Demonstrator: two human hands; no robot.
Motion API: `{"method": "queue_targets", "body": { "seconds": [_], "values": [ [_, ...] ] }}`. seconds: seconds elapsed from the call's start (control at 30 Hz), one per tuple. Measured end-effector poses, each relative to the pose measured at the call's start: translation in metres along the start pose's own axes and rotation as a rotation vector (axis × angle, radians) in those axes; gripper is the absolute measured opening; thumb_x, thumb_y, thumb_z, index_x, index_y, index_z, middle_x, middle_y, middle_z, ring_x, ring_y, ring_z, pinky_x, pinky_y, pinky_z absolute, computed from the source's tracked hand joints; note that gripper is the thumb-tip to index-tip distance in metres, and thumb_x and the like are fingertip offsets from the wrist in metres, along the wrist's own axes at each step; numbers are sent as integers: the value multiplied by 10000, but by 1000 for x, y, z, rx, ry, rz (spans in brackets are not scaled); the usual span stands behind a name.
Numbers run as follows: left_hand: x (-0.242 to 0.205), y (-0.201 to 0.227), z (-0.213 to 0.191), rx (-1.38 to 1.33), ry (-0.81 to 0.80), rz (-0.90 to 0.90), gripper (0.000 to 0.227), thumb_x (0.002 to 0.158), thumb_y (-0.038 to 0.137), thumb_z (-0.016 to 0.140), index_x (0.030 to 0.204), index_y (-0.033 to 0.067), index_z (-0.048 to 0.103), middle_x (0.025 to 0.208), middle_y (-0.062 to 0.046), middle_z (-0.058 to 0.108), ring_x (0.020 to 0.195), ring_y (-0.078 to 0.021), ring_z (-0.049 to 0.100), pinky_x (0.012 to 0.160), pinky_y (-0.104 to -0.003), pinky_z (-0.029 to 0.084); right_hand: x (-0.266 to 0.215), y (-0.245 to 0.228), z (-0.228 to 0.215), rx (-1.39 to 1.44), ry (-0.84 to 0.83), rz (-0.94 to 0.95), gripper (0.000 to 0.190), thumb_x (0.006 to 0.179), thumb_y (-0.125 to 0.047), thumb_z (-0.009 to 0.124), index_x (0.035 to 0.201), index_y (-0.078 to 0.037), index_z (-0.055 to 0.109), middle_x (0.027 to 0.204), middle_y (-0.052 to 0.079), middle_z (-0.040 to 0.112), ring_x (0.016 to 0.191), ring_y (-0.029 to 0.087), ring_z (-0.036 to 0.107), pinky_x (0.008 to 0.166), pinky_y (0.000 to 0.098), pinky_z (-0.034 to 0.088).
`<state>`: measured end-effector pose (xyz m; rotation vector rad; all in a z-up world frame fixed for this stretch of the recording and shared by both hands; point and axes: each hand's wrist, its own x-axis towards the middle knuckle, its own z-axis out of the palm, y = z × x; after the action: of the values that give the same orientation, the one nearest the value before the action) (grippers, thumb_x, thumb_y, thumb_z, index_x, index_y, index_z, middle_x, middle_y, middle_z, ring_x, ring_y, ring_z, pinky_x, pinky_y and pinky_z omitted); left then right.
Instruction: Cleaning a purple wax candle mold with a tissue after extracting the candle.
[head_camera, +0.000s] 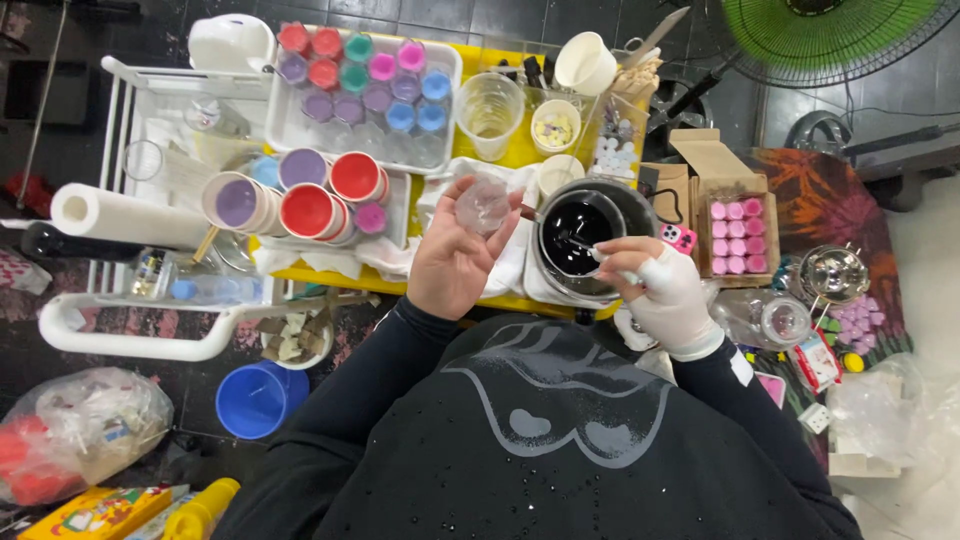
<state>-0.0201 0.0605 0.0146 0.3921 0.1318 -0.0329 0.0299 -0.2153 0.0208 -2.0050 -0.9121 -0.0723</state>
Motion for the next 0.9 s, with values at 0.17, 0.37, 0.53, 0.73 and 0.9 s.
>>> {"method": "queue_targets", "body": {
  "seconds": [0.17, 0.37, 0.53, 0.73, 0.9],
  "values": [
    [-5, 32, -4, 172, 54, -76, 714, 830, -201, 453, 1448, 126, 308, 1415, -176, 495, 1397, -335, 517, 1154, -399, 448, 24, -15, 9, -84, 35, 75, 156, 911, -8, 754, 1027, -58, 662, 1082, 108, 722, 929, 243, 742, 789, 334, 601],
    [-4, 80, -24, 610, -10, -141, 578, 939, -61, 629, 1434, 87, 370, 1334, -95, 509, 1282, -282, 612, 1035, -365, 550, 25, -42, 3, -243, 19, 252, 158, 874, -65, 805, 966, -61, 676, 926, 78, 728, 828, 236, 714, 712, 336, 546],
    [5, 160, -22, 1212, -58, -53, 492, 963, 94, 726, 1394, 82, 489, 1250, -64, 628, 1062, -143, 647, 876, -271, 576, 31, -50, 20, -69, 22, 195, 175, 852, -84, 788, 972, -69, 662, 1016, 85, 740, 907, 204, 733, 774, 294, 566],
    [40, 252, -38, 2068, -68, 405, 505, 824, 174, 856, 1248, 34, 621, 1117, -150, 637, 998, -289, 646, 850, -397, 550, 17, -45, 23, -258, 204, 312, 203, 917, -64, 794, 1089, -45, 688, 1097, 123, 725, 996, 229, 710, 879, 330, 557],
    [89, 282, -89, 2455, 9, 33, 553, 688, 266, 866, 1125, 42, 611, 945, -167, 728, 912, -381, 704, 801, -493, 560, 0, -55, 35, -197, 228, 450, 150, 958, -66, 777, 1081, -56, 692, 1027, 87, 720, 929, 204, 706, 854, 296, 543]
  ]
}}
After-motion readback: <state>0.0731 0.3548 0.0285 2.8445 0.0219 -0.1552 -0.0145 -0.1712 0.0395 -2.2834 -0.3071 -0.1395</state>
